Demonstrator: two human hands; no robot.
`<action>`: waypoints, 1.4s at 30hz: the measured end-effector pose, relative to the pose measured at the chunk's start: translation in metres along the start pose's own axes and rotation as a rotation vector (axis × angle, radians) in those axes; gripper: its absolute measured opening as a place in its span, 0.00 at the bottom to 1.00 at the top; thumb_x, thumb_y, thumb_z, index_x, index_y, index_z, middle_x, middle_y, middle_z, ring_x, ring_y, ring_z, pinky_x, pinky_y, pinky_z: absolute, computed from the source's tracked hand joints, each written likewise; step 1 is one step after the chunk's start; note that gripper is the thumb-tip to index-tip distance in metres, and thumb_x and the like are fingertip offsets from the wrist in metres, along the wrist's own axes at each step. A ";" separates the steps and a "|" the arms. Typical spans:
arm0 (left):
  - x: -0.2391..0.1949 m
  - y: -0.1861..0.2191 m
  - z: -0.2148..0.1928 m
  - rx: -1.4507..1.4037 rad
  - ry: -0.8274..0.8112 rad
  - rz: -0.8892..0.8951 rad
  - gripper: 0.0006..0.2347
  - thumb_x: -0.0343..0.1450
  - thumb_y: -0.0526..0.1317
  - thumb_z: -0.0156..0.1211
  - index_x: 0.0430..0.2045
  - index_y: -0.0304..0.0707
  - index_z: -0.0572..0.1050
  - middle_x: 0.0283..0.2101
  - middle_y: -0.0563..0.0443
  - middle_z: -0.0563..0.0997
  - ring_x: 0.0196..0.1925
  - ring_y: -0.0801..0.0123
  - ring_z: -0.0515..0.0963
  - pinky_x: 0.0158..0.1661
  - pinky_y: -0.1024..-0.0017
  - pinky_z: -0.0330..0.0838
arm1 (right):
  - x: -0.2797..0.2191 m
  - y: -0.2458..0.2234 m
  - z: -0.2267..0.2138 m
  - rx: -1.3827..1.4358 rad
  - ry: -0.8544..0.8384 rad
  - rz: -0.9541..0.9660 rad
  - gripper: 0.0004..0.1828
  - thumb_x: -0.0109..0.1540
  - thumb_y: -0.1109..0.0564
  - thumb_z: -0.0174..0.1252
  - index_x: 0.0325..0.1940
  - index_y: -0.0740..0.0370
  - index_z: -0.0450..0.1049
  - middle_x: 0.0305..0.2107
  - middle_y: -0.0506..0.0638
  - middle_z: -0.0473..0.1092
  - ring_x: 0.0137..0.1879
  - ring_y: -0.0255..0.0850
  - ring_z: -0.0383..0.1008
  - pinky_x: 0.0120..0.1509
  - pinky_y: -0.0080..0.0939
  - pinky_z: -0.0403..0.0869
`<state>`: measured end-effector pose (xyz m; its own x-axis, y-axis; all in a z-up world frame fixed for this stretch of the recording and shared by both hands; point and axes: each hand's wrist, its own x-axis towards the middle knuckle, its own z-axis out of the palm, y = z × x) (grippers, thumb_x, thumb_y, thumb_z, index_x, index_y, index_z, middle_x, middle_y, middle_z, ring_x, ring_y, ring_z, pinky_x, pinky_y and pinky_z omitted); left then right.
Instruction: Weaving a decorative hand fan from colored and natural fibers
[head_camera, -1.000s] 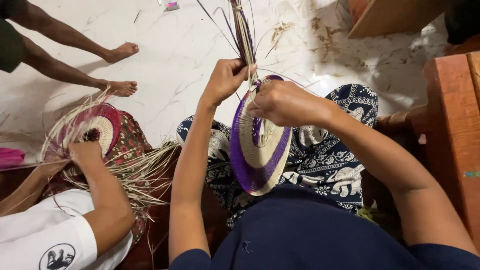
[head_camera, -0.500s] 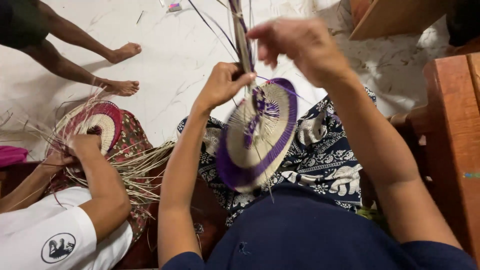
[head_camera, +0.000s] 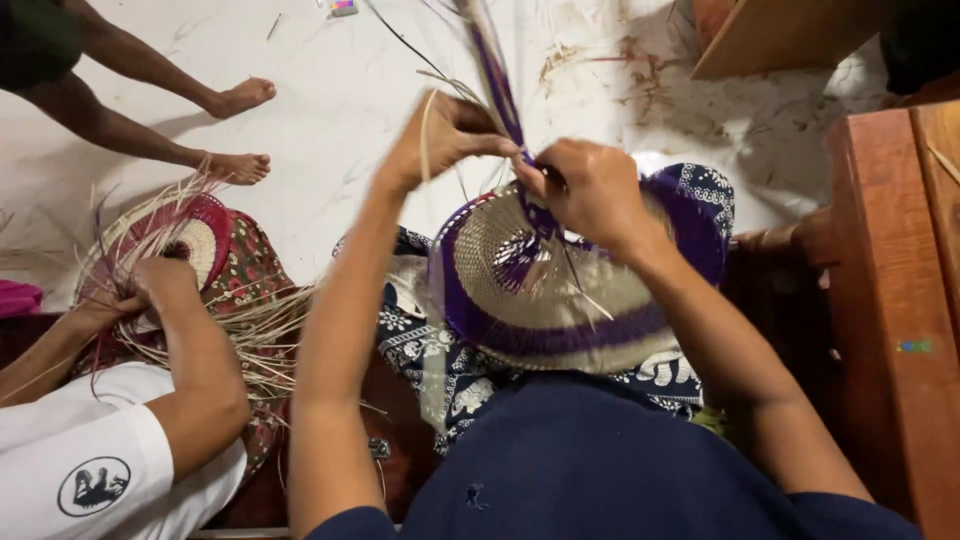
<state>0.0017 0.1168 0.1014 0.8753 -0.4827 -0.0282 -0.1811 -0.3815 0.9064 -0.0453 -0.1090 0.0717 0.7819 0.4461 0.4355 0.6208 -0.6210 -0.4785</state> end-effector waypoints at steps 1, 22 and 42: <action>-0.003 -0.010 0.016 -0.003 -0.005 0.000 0.11 0.65 0.46 0.72 0.26 0.36 0.84 0.28 0.49 0.87 0.19 0.76 0.81 0.17 0.88 0.69 | -0.008 0.003 0.004 -0.002 -0.001 0.005 0.17 0.69 0.46 0.61 0.35 0.60 0.79 0.25 0.50 0.75 0.24 0.44 0.71 0.22 0.46 0.62; 0.022 -0.075 0.101 -0.102 0.494 0.068 0.10 0.67 0.50 0.73 0.22 0.47 0.84 0.23 0.51 0.84 0.27 0.78 0.78 0.32 0.76 0.74 | -0.008 0.003 -0.020 0.497 -0.294 -0.001 0.10 0.55 0.59 0.72 0.38 0.65 0.83 0.23 0.62 0.77 0.26 0.55 0.77 0.34 0.50 0.74; 0.008 -0.040 0.096 -0.033 0.431 0.134 0.11 0.62 0.46 0.76 0.25 0.41 0.82 0.14 0.55 0.73 0.21 0.77 0.70 0.24 0.78 0.62 | 0.023 0.056 -0.029 0.906 -0.234 0.506 0.11 0.66 0.61 0.57 0.30 0.68 0.76 0.16 0.49 0.67 0.21 0.32 0.65 0.21 0.27 0.62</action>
<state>-0.0270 0.0526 0.0240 0.9532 -0.1512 0.2619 -0.2973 -0.3092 0.9034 0.0054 -0.1522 0.0775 0.8925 0.4431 -0.0841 -0.0437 -0.1005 -0.9940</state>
